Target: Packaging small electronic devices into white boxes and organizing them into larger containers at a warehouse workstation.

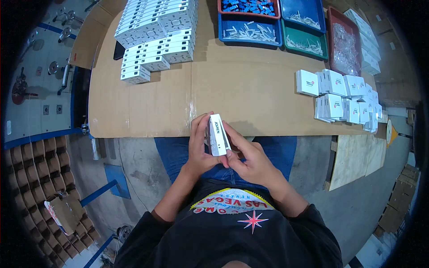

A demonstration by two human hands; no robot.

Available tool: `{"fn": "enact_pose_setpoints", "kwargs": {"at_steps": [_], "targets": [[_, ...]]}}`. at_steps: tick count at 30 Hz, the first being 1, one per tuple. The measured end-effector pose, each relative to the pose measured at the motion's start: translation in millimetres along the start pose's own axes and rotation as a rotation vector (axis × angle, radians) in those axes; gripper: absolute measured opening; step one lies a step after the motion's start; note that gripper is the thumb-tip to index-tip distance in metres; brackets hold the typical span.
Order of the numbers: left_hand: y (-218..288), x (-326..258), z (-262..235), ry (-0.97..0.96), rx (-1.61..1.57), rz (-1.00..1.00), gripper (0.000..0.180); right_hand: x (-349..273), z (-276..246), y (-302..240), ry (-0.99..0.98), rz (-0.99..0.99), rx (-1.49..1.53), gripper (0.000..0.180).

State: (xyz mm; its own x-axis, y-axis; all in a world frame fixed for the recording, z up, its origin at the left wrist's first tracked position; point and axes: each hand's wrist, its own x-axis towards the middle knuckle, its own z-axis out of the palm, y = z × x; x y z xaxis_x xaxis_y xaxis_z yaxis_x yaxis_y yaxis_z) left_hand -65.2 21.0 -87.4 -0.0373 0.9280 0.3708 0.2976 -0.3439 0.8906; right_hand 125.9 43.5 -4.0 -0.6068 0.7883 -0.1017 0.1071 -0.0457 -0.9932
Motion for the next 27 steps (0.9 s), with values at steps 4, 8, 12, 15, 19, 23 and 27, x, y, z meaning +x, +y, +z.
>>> {"fn": "enact_pose_setpoints", "kwargs": {"at_steps": [4, 8, 12, 15, 19, 23, 27], "targets": [[4.8, 3.3, -10.3, -0.118, 0.112, 0.037, 0.112, -2.1, 8.9, 8.5, 0.095, 0.058, 0.276, 0.071], [6.9, 4.3, -14.3, -0.211, 0.188, 0.101, 0.107, -3.8, 8.8, 14.4, 0.143, 0.117, 0.442, 0.071], [14.0, 4.7, -13.3, -0.254, 0.181, 0.126, 0.108, -9.9, 4.6, 15.3, 0.161, 0.189, 0.462, 0.065], [18.5, 4.8, -11.3, -0.272, 0.163, 0.138, 0.108, -12.4, 3.3, 13.2, 0.183, 0.199, 0.418, 0.058], [20.3, 2.4, -11.3, -0.279, 0.181, 0.161, 0.109, -12.2, 0.4, 0.4, 0.184, 0.22, 0.307, 0.048], [20.4, 2.6, -7.7, -0.253, 0.207, 0.177, 0.111, -10.9, -1.5, -4.0, 0.203, 0.2, 0.2, 0.042], [17.2, -1.8, -3.5, -0.239, 0.209, 0.191, 0.112, -9.8, 1.2, -7.5, 0.259, 0.179, 0.041, 0.025]]}}
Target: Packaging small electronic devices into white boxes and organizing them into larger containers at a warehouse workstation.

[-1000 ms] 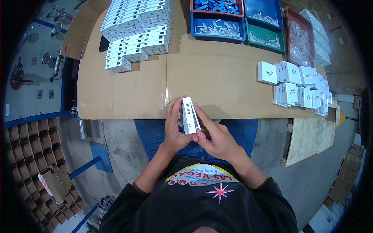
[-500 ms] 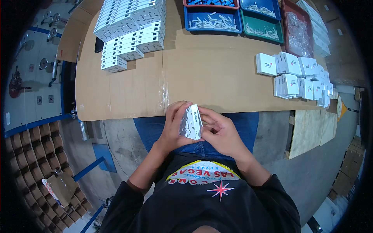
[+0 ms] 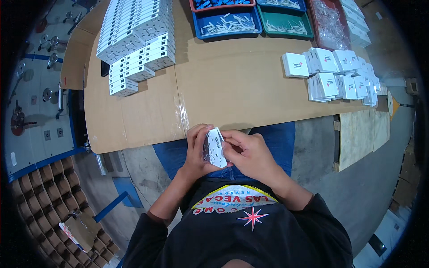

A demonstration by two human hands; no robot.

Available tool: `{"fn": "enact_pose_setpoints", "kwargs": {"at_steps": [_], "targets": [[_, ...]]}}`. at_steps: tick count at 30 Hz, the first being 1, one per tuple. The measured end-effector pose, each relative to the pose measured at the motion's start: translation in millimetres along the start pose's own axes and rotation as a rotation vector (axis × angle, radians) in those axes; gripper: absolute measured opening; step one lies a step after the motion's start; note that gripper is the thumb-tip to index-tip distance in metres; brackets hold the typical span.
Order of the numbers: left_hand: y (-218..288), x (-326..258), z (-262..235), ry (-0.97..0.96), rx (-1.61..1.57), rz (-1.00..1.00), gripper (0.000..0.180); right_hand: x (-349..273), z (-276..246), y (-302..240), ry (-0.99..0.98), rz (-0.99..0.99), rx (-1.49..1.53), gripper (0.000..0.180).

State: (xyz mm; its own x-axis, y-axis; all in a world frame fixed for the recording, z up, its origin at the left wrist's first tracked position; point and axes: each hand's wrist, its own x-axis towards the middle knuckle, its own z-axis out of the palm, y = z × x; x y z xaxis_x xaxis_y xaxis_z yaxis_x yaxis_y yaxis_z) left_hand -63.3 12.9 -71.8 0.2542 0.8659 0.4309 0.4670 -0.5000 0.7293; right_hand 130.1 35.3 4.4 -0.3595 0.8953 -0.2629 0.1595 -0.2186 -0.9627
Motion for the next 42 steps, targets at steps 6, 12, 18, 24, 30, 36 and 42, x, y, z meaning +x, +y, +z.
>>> {"fn": "enact_pose_setpoints", "kwargs": {"at_steps": [6, 12, 18, 24, 30, 36, 42], "targets": [[3.7, -4.6, 8.9, 0.024, 0.003, 0.031, 0.113, -3.6, -3.7, -7.2, 0.038, -0.086, -0.18, 0.019], [-10.2, -11.0, 7.9, 0.118, -0.129, -0.009, 0.116, 1.9, -9.8, -7.8, -0.088, -0.039, -0.075, 0.031], [-5.3, 2.5, -2.0, 0.088, -0.158, 0.125, 0.125, 7.2, -6.4, 15.1, -0.258, 0.064, 0.352, 0.074], [13.3, 7.8, -2.2, 0.082, -0.529, -0.129, 0.141, 13.5, -18.2, 6.2, -0.324, 0.02, 0.3, 0.101], [33.5, 23.8, -14.7, -0.063, -0.824, -0.524, 0.109, 20.5, -15.7, 8.1, -0.24, -0.14, 0.098, 0.105], [24.8, 26.3, -17.1, 0.008, -1.039, -0.587, 0.099, 23.8, -11.8, 10.4, -0.196, -0.232, 0.057, 0.103], [24.1, 31.1, -17.8, 0.117, -0.81, -0.431, 0.097, 19.6, -12.2, 24.1, -0.223, -0.03, 0.199, 0.098]]}}
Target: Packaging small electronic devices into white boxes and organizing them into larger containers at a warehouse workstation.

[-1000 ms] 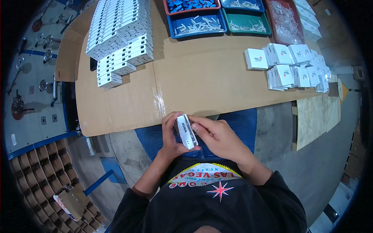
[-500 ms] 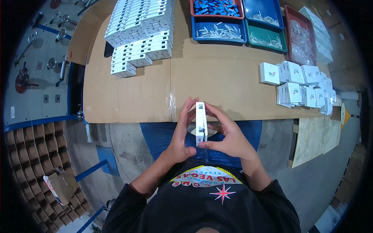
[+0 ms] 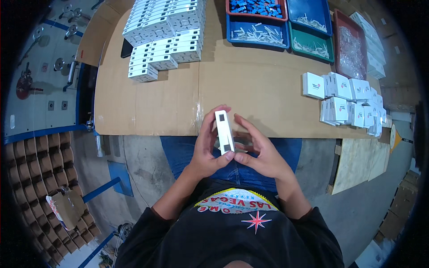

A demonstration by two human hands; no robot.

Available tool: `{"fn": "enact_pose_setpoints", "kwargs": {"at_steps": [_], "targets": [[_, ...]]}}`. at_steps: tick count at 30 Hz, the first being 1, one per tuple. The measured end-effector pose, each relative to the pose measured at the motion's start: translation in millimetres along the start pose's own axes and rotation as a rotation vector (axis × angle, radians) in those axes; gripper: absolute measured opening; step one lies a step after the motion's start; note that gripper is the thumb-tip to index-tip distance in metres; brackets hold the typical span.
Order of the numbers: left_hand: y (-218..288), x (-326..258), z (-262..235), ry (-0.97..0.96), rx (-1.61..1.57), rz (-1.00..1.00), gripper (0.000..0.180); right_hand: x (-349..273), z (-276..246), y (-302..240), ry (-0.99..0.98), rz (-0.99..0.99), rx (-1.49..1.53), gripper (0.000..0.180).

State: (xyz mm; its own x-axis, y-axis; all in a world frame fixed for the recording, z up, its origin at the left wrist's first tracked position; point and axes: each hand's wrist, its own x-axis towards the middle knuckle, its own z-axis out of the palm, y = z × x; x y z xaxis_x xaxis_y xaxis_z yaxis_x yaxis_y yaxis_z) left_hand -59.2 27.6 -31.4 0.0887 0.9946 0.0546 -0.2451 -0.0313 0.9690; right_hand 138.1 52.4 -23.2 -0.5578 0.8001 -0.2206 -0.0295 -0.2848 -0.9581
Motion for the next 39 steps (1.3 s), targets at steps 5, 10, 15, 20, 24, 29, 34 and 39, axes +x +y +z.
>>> {"fn": "enact_pose_setpoints", "kwargs": {"at_steps": [5, 10, 15, 20, 24, 29, 34, 39], "targets": [[-8.6, 7.4, -16.8, -0.152, 0.327, 0.184, 0.099, 4.9, 3.1, -10.1, -0.091, 0.09, 0.238, 0.093], [0.9, 8.0, -15.3, -0.191, 0.44, 0.172, 0.104, 7.6, 6.1, -10.4, -0.015, 0.082, 0.155, 0.094], [2.5, 3.1, -13.2, -0.233, 0.156, -0.097, 0.103, 6.5, 1.2, -9.1, 0.035, 0.076, 0.109, 0.093], [14.4, 6.0, -13.8, -0.29, -0.177, -0.329, 0.1, 3.8, -0.4, 2.2, 0.008, 0.041, 0.064, 0.095], [8.8, 4.1, -17.0, -0.292, -0.143, -0.292, 0.1, 4.5, -0.9, 0.0, -0.003, 0.012, 0.021, 0.096], [6.0, 0.5, -16.2, -0.284, -0.134, -0.263, 0.099, 2.9, -4.6, -5.6, -0.048, 0.026, -0.109, 0.096], [3.7, -4.5, -18.2, -0.236, -0.034, -0.195, 0.1, 4.8, -2.5, -16.2, -0.046, -0.027, -0.159, 0.1], [-5.4, -3.1, -3.2, -0.09, -0.122, -0.129, 0.106, 6.4, 5.8, -13.9, 0.048, -0.092, -0.187, 0.104]]}}
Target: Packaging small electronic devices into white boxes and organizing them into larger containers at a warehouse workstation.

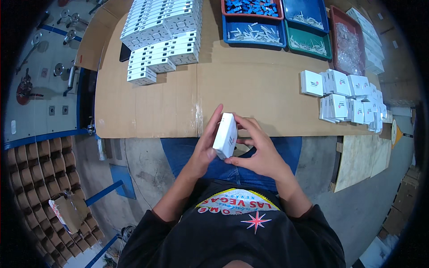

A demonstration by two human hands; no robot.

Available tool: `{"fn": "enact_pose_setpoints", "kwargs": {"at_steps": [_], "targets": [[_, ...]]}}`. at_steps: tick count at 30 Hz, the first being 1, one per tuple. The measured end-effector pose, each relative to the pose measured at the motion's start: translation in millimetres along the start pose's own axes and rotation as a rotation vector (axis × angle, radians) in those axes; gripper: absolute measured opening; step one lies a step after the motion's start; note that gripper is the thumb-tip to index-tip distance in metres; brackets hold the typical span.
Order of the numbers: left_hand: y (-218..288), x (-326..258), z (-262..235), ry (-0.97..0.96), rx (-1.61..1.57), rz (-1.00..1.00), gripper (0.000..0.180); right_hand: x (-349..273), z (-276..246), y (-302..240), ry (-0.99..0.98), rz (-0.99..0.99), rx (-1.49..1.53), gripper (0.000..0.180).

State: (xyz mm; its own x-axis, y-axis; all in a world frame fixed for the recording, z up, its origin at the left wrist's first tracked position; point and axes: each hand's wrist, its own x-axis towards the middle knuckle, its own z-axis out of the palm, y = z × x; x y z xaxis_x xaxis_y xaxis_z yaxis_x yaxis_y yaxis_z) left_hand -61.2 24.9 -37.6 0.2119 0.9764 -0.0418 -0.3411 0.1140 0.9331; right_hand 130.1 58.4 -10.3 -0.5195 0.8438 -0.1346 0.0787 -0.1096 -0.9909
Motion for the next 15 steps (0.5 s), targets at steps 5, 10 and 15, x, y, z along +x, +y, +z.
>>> {"fn": "enact_pose_setpoints", "kwargs": {"at_steps": [5, 10, 15], "targets": [[-11.4, 0.3, 15.0, 0.201, 0.019, 0.0, 0.117, -0.5, 8.8, 10.6, 0.012, -0.1, -0.193, 0.088], [-20.2, 2.1, 11.5, 0.202, 0.251, 0.137, 0.114, -0.7, 6.6, 7.4, 0.061, -0.044, -0.013, 0.066], [-26.2, 6.9, 2.5, 0.146, 0.469, 0.359, 0.101, 2.8, 14.5, 18.5, 0.249, 0.102, 0.26, 0.051]]}}
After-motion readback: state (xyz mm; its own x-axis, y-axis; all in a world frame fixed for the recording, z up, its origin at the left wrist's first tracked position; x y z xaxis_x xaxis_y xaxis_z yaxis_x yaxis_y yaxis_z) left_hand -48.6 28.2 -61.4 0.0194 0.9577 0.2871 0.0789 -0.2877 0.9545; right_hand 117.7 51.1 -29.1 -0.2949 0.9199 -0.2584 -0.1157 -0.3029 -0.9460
